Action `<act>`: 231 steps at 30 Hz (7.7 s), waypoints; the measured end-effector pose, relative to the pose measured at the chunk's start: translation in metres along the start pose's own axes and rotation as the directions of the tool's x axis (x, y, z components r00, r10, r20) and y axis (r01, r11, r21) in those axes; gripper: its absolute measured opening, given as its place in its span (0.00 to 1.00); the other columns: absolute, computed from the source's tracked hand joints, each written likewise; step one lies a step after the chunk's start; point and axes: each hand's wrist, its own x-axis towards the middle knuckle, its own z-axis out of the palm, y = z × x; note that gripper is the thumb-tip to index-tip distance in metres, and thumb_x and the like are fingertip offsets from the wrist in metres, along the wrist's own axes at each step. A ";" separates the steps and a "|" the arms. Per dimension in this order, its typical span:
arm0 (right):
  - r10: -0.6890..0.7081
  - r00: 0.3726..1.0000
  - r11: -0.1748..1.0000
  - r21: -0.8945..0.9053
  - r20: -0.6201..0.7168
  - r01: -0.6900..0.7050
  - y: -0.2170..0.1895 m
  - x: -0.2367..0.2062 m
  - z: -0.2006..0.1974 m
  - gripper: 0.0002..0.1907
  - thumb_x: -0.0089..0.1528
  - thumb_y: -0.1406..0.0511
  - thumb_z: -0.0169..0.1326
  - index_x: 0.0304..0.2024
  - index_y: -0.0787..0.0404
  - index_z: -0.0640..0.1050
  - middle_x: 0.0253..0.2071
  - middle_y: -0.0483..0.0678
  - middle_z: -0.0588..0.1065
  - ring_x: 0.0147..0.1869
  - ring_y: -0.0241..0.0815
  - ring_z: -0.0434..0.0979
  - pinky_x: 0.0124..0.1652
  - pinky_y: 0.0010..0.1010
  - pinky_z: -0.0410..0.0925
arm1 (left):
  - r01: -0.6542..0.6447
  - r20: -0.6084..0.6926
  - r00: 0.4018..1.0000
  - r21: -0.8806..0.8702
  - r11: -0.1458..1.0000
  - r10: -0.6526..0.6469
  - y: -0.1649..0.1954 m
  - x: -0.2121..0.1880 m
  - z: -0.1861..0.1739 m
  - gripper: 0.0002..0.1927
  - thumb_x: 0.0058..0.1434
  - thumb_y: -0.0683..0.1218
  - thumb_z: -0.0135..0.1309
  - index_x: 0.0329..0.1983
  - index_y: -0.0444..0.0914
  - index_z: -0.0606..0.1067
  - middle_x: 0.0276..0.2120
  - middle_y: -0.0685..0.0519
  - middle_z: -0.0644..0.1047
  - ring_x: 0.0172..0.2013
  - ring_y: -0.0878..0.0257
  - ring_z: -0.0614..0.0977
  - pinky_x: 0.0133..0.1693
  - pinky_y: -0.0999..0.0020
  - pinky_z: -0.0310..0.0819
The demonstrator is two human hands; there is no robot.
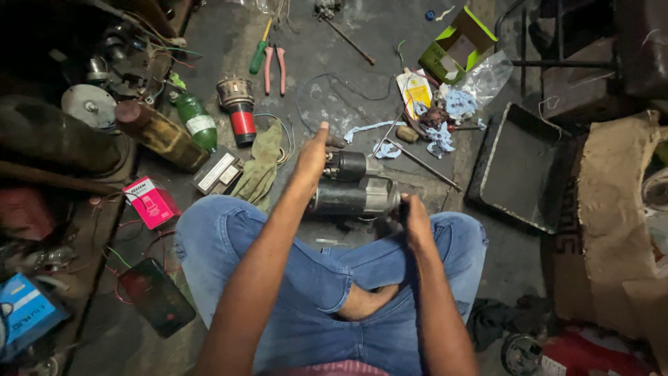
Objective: The person sits on the workshop floor with a starter motor in their lap. They first work on the motor with a long metal rod, then repeatedly wipe and rub the motor's housing and end cap with a blue cloth, turning the motor to clean different sides.
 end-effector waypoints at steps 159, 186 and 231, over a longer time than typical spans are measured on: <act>-0.013 0.998 1.000 0.015 0.056 0.013 0.021 0.021 -0.013 0.17 0.64 0.57 0.49 0.35 0.65 0.77 0.26 0.52 0.74 0.25 0.47 0.75 0.30 0.37 0.68 | 0.067 -0.065 0.996 0.082 0.994 -0.062 -0.018 0.017 -0.013 0.31 0.69 0.65 0.41 0.34 0.37 0.83 0.34 0.49 0.82 0.37 0.60 0.78 0.44 0.62 0.69; 0.221 0.958 0.958 0.145 0.186 -0.249 0.009 0.024 -0.009 0.22 0.63 0.51 0.48 0.21 0.58 0.68 0.15 0.47 0.63 0.16 0.42 0.64 0.20 0.36 0.63 | 0.049 -0.032 0.998 0.076 0.996 -0.047 -0.017 0.019 -0.013 0.32 0.67 0.67 0.41 0.34 0.39 0.84 0.30 0.52 0.82 0.32 0.63 0.79 0.38 0.66 0.70; -0.142 0.984 0.974 -0.161 0.107 0.158 0.017 0.018 -0.002 0.26 0.70 0.50 0.44 0.36 0.64 0.81 0.31 0.41 0.75 0.34 0.33 0.69 0.36 0.28 0.63 | 0.081 -0.060 0.995 0.085 0.993 -0.076 -0.020 0.016 -0.015 0.33 0.68 0.68 0.41 0.35 0.38 0.84 0.30 0.51 0.79 0.31 0.63 0.76 0.37 0.66 0.69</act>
